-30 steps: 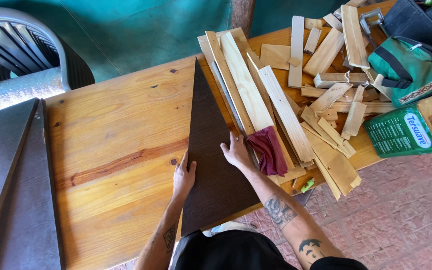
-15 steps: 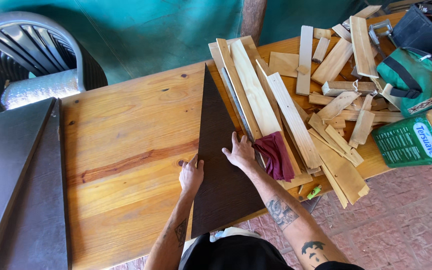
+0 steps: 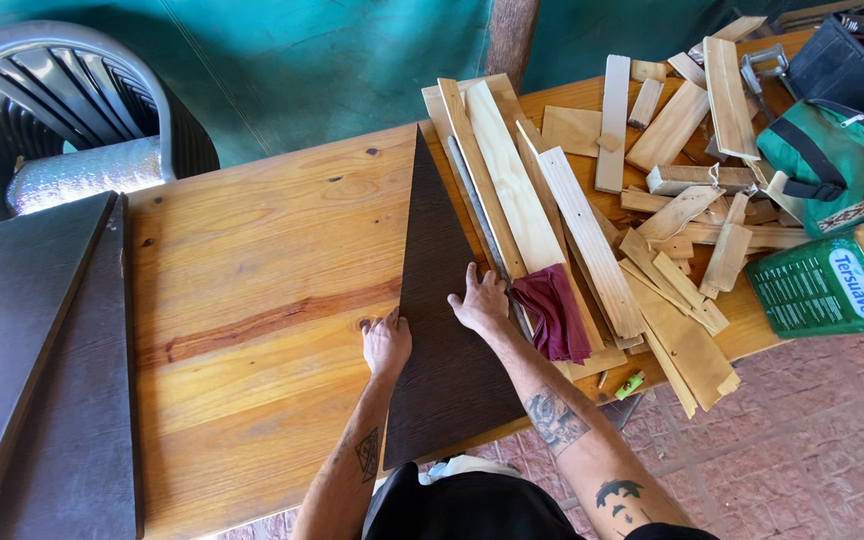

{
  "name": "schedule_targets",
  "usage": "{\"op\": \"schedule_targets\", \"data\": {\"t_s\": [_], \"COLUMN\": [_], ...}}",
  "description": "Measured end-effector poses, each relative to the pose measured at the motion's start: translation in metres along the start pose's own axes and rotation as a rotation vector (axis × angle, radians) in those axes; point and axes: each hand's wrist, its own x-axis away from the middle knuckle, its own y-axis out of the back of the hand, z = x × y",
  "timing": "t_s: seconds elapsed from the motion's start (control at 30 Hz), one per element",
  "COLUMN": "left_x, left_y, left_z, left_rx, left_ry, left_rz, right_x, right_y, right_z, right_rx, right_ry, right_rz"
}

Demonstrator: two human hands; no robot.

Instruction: The person wipes dark wood panels on a workbench with a purple cloth, repeatedly moving the panels and wiping different sections. The person also stacks the panels and continues wiping them.

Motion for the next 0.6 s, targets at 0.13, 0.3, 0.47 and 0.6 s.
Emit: {"op": "schedule_targets", "data": {"t_s": [0.13,0.3,0.47,0.6], "left_x": [-0.001,0.000,0.010,0.004], "left_y": [-0.002,-0.003,0.026,0.018], "left_z": [0.007,0.006,-0.001,0.011], "left_rx": [-0.028,-0.005,-0.022,-0.033], "left_ry": [-0.075,0.009,-0.017,-0.057], "left_rz": [-0.022,0.100,0.119,0.155], "right_x": [-0.005,-0.003,0.005,0.005], "right_y": [-0.009,-0.008,-0.003,-0.009], "right_z": [-0.004,-0.008,-0.007,-0.013], "right_rx": [0.015,0.037,0.054,0.027], "right_ry": [-0.005,0.013,0.015,0.013], "right_rz": [0.016,0.009,0.012,0.013]}}
